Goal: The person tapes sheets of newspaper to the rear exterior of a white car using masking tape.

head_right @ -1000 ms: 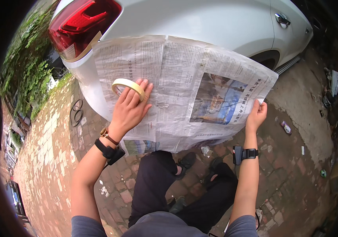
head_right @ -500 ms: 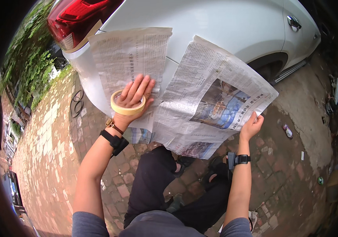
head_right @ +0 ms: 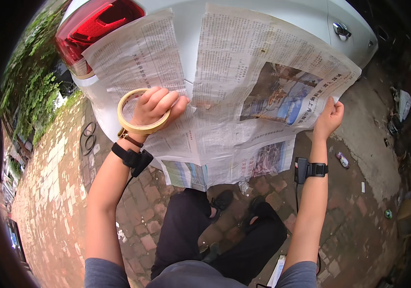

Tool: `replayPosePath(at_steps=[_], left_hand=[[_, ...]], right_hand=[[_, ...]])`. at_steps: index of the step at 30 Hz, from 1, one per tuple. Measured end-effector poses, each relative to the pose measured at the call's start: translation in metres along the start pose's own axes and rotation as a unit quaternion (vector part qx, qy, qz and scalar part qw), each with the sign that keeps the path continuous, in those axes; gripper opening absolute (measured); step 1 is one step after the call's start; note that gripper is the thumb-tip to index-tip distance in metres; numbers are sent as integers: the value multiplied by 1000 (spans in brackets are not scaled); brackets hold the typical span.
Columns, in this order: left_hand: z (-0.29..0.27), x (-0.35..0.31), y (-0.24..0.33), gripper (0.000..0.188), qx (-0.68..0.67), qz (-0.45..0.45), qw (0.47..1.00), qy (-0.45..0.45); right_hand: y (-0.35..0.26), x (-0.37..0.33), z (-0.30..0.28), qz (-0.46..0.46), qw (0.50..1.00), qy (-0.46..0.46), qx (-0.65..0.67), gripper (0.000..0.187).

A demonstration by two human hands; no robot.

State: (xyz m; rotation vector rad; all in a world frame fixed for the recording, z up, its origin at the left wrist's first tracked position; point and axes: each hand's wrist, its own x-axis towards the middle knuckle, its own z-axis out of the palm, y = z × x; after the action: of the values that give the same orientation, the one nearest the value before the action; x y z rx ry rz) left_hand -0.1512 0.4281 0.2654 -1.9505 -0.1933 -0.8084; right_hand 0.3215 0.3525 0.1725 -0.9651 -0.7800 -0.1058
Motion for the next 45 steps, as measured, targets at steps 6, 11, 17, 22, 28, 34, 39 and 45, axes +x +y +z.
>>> replayPosePath(at_steps=[6,11,17,22,28,34,39,45], left_hand=[[-17,26,40,33,-46,-165,981,-96],[-12,-12,56,59,-31,-190,976,-104],[-6,-29,62,59,20,-181,976,-116],[3,-26,64,57,31,-183,976,-116],[5,-26,63,57,34,-182,976,-117],[9,-25,63,47,-5,-175,982,-73],[7,-38,62,34,-61,-102,989,-91],[-41,-31,78,54,-166,-251,938,-174]], right_hand=[[17,0,-57,381,876,-254,152,45],[39,-54,-82,340,891,-276,120,44],[43,-101,-69,310,937,-110,117,16],[62,-107,-77,147,980,-90,-97,21],[72,-126,-75,98,981,-51,-162,26],[78,-122,-82,280,950,-142,-7,17],[79,-112,-101,301,934,-192,-25,24],[28,-91,-76,181,972,-128,-72,25]])
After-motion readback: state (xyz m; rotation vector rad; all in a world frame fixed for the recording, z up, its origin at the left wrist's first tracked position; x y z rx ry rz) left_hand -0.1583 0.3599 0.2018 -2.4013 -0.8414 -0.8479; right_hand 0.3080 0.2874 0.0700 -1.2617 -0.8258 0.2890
